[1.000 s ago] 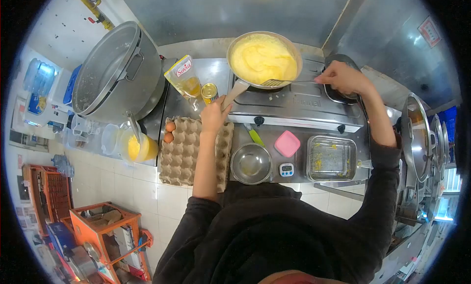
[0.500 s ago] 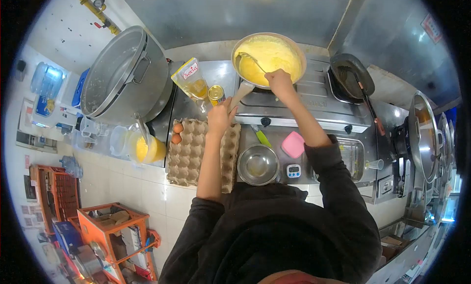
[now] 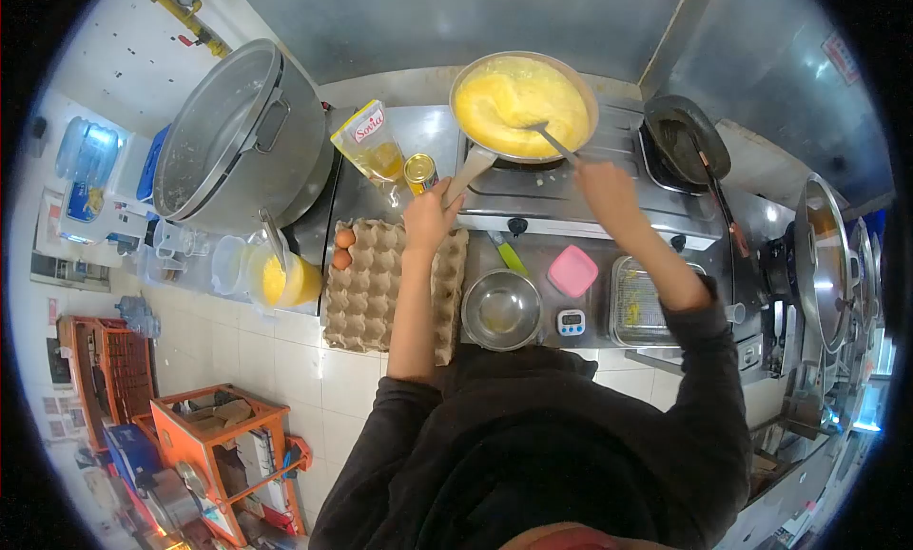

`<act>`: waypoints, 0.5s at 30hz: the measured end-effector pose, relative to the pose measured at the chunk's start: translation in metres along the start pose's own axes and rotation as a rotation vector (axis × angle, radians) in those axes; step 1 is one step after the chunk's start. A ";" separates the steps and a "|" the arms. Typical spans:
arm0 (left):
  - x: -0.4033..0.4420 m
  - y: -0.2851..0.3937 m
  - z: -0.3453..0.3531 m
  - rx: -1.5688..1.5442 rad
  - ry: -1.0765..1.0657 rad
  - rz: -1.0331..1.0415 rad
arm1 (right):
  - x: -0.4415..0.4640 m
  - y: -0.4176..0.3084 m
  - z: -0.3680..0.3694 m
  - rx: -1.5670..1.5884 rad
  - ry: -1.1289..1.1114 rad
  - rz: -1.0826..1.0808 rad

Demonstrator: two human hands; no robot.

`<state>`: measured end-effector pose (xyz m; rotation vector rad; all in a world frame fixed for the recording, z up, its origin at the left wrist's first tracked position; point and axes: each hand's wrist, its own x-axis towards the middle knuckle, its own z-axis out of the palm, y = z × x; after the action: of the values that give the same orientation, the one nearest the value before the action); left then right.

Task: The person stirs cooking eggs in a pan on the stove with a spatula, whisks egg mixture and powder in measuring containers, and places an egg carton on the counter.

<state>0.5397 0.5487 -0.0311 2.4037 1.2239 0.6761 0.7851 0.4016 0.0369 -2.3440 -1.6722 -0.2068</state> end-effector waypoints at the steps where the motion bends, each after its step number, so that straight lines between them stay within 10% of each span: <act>1: 0.000 0.000 0.000 0.000 -0.003 0.007 | -0.002 0.002 -0.020 0.030 -0.042 -0.032; 7: 0.001 -0.003 0.002 -0.025 0.008 0.002 | 0.027 0.010 -0.140 0.019 -0.271 -0.092; 15: 0.001 -0.001 0.000 -0.031 -0.048 -0.028 | 0.018 0.020 -0.063 -0.386 -0.140 -0.194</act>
<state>0.5397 0.5502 -0.0316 2.3597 1.2163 0.6205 0.8120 0.3940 0.0993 -2.5078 -2.0901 -0.4480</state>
